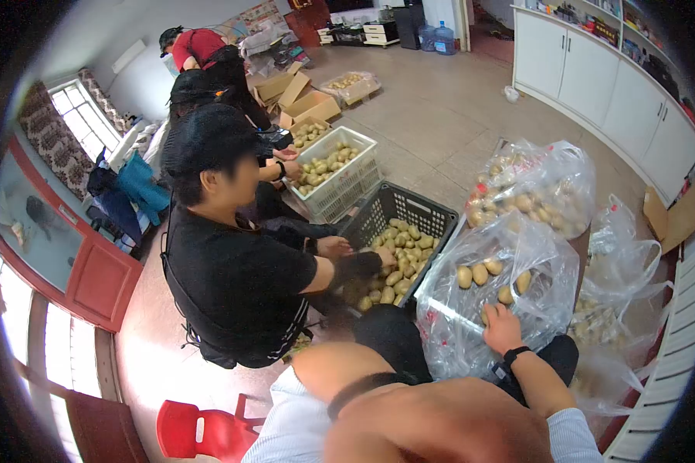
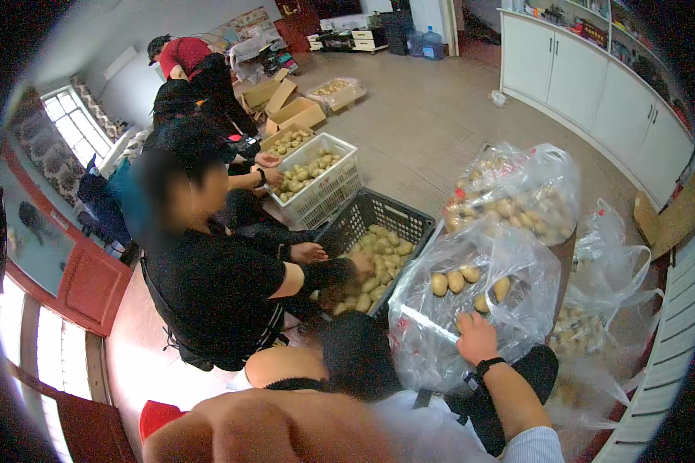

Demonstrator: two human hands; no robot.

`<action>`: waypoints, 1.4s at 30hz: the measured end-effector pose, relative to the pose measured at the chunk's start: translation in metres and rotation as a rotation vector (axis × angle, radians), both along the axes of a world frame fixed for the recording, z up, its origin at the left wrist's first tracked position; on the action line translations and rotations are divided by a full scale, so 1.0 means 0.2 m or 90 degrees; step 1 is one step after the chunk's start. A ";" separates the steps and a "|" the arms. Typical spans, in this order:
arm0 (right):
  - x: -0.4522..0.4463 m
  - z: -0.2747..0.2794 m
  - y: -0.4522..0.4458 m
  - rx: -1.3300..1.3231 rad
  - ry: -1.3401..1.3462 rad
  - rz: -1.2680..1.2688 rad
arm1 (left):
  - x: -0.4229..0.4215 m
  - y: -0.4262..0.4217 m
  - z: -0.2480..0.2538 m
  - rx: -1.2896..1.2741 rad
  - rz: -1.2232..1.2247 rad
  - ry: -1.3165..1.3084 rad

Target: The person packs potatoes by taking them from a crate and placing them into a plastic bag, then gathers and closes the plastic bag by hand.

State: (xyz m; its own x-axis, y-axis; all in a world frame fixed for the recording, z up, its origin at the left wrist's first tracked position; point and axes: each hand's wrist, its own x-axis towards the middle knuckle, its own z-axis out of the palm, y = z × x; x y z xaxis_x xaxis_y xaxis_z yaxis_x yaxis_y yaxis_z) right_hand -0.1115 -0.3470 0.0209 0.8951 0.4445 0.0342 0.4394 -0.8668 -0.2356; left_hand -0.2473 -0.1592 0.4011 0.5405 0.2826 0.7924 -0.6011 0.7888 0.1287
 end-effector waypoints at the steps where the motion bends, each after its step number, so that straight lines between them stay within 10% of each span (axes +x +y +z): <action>1: 0.00 0.01 0.01 0.005 0.003 -0.012 | 0.11 0.04 -0.01 0.034 -0.013 -0.126; 3: 0.01 -0.01 0.00 -0.007 0.029 -0.008 | 0.14 0.07 0.02 0.071 -0.022 -0.255; 10: 0.04 -0.04 0.01 -0.012 0.093 -0.047 | 0.09 0.15 -0.02 0.189 -0.108 0.050; 21: 0.11 -0.06 -0.03 0.329 0.071 -0.065 | 0.72 0.21 -1.14 0.360 -0.087 0.631; 28: 0.07 0.01 0.12 0.681 0.602 -0.231 | 0.71 0.25 -1.66 0.572 -0.052 0.881; 34: 0.05 0.13 0.17 0.715 0.672 -0.180 | 0.70 0.24 -1.79 0.758 -0.045 0.826; 42: 0.04 0.27 0.26 0.673 0.606 -0.129 | 0.69 0.22 -1.75 0.555 -0.367 0.830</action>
